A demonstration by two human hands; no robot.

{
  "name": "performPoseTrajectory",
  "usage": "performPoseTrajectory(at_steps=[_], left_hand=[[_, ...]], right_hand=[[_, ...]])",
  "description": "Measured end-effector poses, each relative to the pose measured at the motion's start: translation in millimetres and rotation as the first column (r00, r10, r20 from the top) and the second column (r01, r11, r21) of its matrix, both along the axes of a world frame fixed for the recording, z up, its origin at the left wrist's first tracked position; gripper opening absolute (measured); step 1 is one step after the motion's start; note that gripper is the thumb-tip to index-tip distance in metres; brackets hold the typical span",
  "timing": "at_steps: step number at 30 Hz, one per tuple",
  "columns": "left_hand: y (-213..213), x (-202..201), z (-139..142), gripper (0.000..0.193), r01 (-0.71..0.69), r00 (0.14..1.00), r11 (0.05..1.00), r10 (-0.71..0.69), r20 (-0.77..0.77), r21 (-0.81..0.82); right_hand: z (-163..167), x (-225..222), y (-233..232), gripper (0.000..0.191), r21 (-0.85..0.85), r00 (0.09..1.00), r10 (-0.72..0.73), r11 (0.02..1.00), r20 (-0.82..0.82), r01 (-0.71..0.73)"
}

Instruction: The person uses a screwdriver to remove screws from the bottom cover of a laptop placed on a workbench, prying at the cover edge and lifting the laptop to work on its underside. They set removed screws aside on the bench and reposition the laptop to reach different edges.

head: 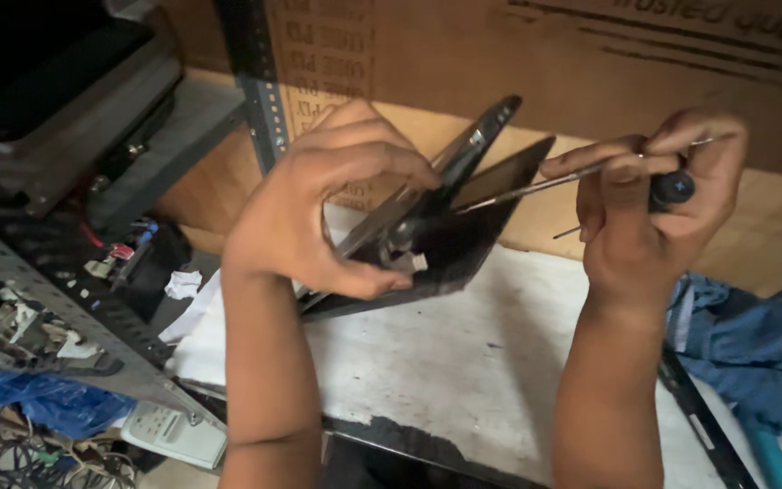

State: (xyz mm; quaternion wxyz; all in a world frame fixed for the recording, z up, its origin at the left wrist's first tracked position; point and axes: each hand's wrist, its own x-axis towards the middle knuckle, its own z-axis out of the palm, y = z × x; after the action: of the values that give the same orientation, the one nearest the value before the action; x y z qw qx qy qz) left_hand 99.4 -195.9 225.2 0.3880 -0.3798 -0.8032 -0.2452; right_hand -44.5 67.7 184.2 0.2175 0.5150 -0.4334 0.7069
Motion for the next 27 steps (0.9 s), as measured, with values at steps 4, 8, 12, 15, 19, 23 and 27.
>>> performPoseTrajectory(at_steps=[4,8,12,15,19,23,27], left_hand=[[6.8,8.2,0.6,0.057,-0.006,0.999,1.0,0.007,0.049,-0.025],[9.4,12.2,-6.0,0.044,-0.028,0.995,0.998,0.033,0.099,-0.058],[21.2,15.3,-32.7,0.031,-0.063,0.998,0.996,0.062,0.014,0.066],[29.2,11.0,-54.0,0.026,-0.118,0.971,0.99,0.133,-0.199,0.082],[41.6,7.6,-78.5,0.019,-0.064,0.967,0.982,0.104,-0.231,0.176],[55.7,1.7,-97.9,0.022,-0.035,0.937,0.97,0.115,-0.33,0.241],[62.8,1.4,-114.7,0.031,-0.054,0.913,0.958,0.162,-0.374,0.282]], right_hand=[[2.0,-8.7,12.3,0.026,0.002,0.996,0.086,0.996,0.031,-0.086],[3.0,-8.0,23.8,0.024,0.024,0.983,0.121,0.992,0.138,-0.126],[9.0,-0.1,35.8,0.024,0.141,0.979,0.107,0.981,0.172,-0.132],[14.1,5.0,38.2,0.029,0.207,0.958,0.257,0.938,0.127,-0.279],[18.6,7.6,38.9,0.029,0.34,0.944,0.316,0.882,0.09,-0.328],[22.4,7.9,49.9,0.026,0.523,0.956,0.277,0.803,0.098,-0.287],[27.0,5.5,55.0,0.025,0.594,0.968,0.252,0.778,0.003,-0.204]])
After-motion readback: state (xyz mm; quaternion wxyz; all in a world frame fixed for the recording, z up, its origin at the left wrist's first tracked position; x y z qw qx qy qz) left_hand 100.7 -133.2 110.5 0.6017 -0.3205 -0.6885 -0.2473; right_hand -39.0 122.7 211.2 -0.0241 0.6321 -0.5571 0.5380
